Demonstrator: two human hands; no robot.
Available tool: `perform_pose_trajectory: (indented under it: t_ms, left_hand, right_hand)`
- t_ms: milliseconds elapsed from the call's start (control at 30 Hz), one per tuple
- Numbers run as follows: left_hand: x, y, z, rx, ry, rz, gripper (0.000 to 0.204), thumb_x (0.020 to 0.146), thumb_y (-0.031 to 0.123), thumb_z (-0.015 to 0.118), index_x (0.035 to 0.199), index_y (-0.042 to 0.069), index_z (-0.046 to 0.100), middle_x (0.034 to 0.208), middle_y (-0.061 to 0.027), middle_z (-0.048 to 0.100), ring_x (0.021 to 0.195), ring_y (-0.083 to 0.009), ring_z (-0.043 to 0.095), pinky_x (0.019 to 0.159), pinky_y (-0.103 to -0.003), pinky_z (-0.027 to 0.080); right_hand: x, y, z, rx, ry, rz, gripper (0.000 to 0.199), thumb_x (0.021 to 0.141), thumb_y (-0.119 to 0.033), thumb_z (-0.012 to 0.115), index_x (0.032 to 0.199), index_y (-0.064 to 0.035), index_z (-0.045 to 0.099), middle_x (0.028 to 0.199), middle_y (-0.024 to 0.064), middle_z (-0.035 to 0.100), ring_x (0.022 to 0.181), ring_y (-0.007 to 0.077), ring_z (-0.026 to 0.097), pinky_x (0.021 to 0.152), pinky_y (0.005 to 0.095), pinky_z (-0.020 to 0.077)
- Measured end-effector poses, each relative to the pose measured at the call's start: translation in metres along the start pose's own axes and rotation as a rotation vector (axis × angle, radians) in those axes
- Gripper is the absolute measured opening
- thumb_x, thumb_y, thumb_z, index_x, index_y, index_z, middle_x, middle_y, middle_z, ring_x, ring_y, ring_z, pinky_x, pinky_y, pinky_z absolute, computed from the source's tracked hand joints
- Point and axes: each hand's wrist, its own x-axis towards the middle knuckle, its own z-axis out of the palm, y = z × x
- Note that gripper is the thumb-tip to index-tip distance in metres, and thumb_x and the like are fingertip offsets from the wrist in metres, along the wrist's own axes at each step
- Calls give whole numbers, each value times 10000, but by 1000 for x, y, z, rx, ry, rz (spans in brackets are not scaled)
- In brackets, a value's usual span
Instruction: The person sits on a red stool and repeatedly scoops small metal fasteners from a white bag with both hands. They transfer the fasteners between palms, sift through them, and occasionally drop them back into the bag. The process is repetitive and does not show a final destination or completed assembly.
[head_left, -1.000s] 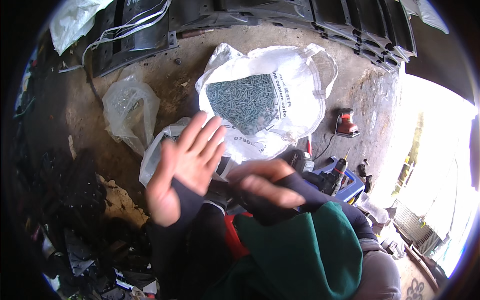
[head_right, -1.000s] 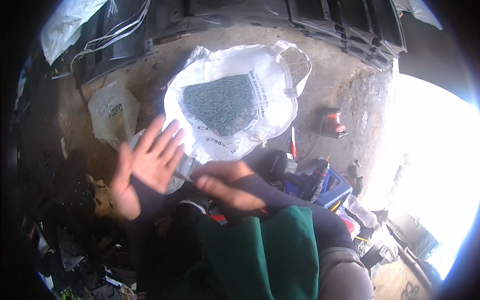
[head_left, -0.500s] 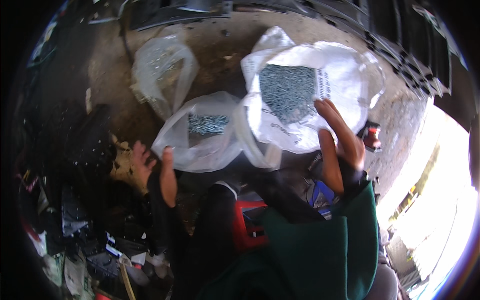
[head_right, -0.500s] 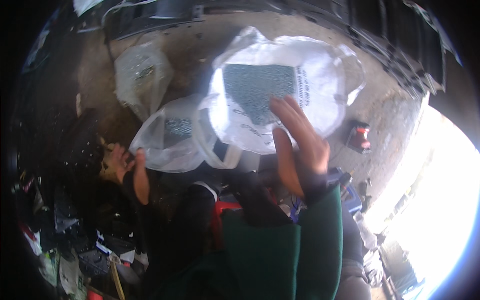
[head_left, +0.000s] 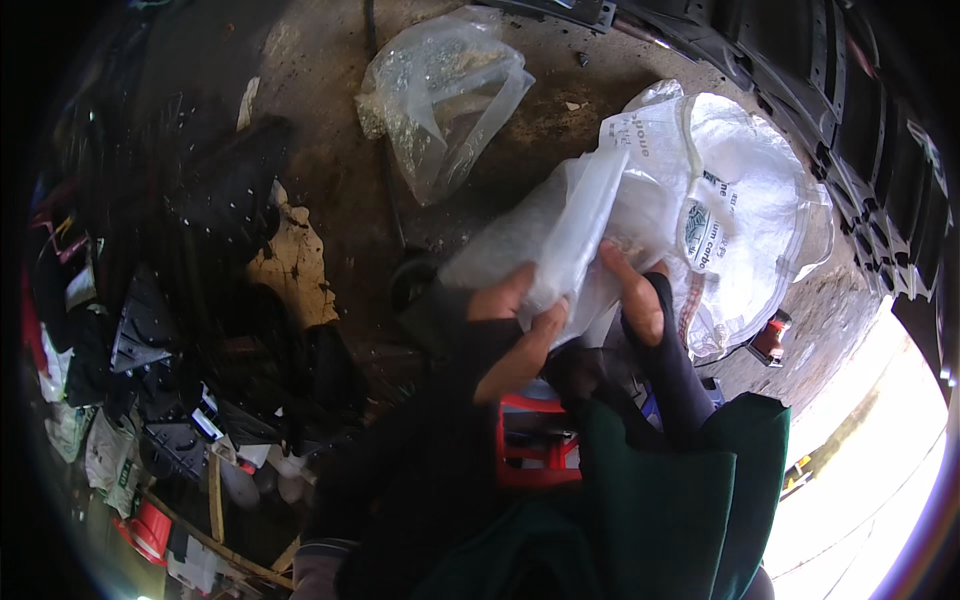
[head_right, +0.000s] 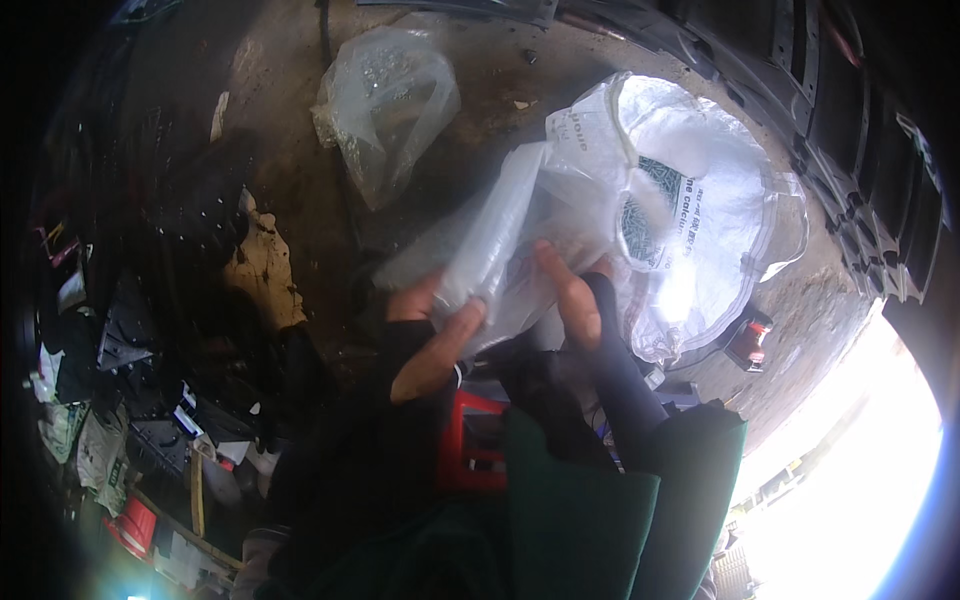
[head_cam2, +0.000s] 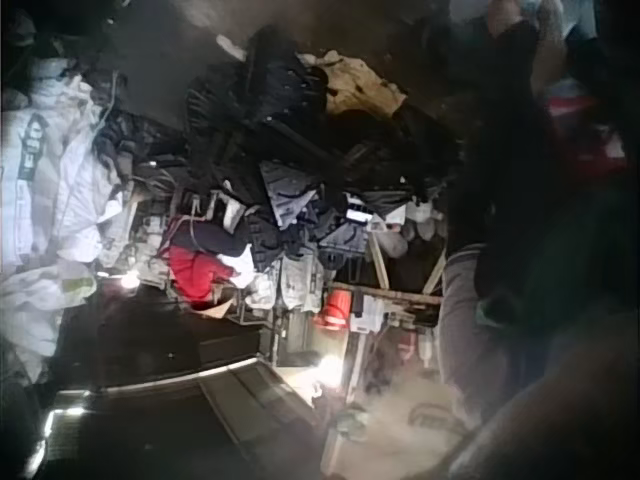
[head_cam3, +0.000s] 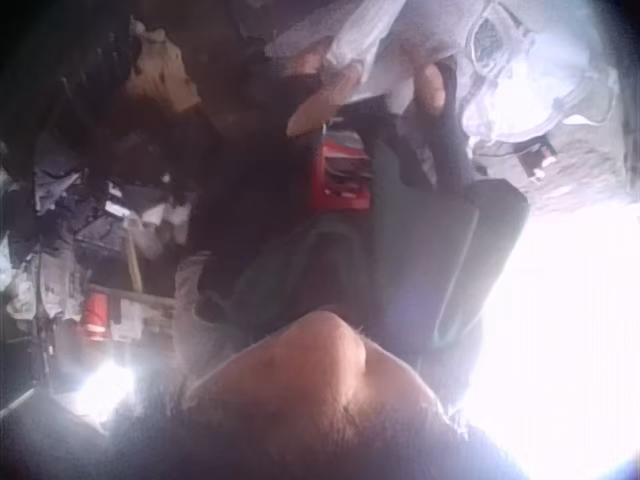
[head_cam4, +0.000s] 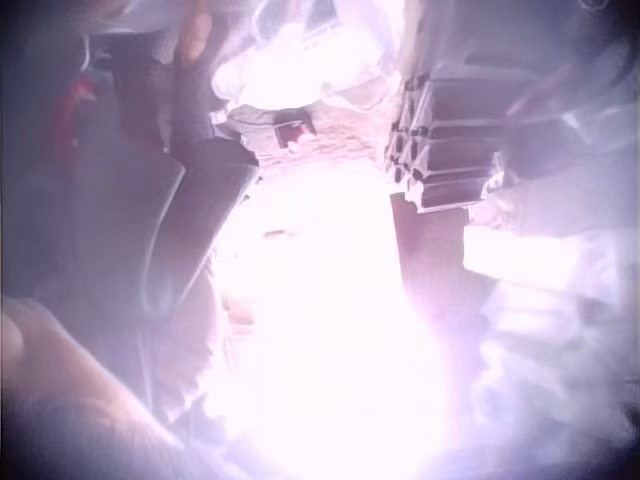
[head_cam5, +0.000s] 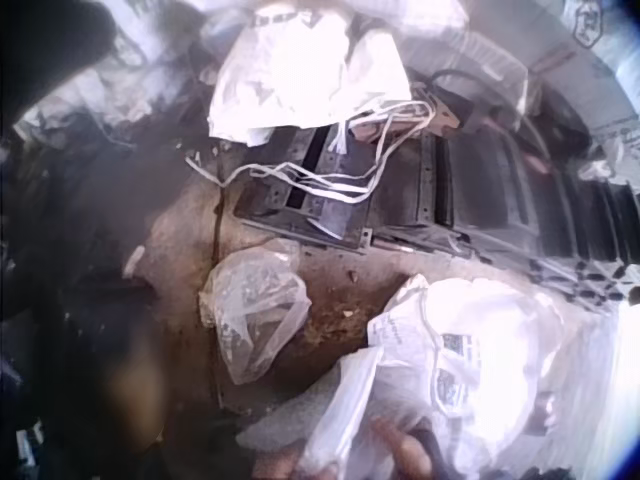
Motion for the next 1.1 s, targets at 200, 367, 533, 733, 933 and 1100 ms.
perform_pose_trajectory:
  t_ms: [200, 367, 533, 733, 933, 1100]
  left_hand:
    - [13, -11, -23, 183, 409, -70, 236, 880, 156, 643, 1045, -13, 648, 885, -126, 695, 803, -170, 649, 751, -320, 503]
    - [20, -12, -39, 73, 510, 19, 218, 908, 139, 618, 1049, -28, 630, 860, -112, 664, 796, -152, 604, 762, -305, 482]
    - [20, -19, -47, 53, 566, 9, 215, 966, 159, 574, 1115, 6, 599, 944, -79, 649, 859, -139, 601, 780, -288, 486]
    - [19, -30, -54, 134, 514, 16, 173, 955, 149, 582, 1051, 5, 601, 902, -81, 650, 820, -130, 599, 753, -294, 483]
    - [10, 16, -12, 471, 320, 406, 228, 919, 185, 620, 1080, 24, 622, 937, -145, 672, 806, -226, 646, 749, -331, 502]
    - [4, 20, -20, 303, 368, 185, 212, 908, 172, 627, 1051, 16, 648, 897, -143, 696, 765, -229, 668, 746, -357, 515]
  right_hand:
    - [-5, -19, 10, -237, 67, -50, 478, 874, -218, 703, 1260, 29, 568, 1108, 148, 676, 1009, 233, 645, 886, 356, 494]
    - [12, -43, 39, -360, 97, -59, 510, 880, -316, 688, 1258, 15, 595, 1081, 164, 687, 974, 224, 650, 853, 346, 504]
    - [-44, -68, 63, -781, 25, -252, 434, 865, -269, 679, 1189, 17, 645, 970, 152, 717, 877, 209, 679, 785, 335, 533]
    - [-28, -52, 42, -791, -22, -486, 351, 884, -181, 658, 1153, 37, 605, 907, 188, 687, 859, 226, 676, 762, 379, 521]
    - [-15, -48, 35, -1020, 128, -475, 400, 896, -227, 668, 1170, 53, 587, 958, 192, 687, 901, 275, 673, 814, 427, 517]
    - [-17, -62, 9, -734, 264, -142, 492, 861, -172, 664, 1285, 51, 551, 1147, 183, 668, 1033, 239, 643, 913, 340, 495]
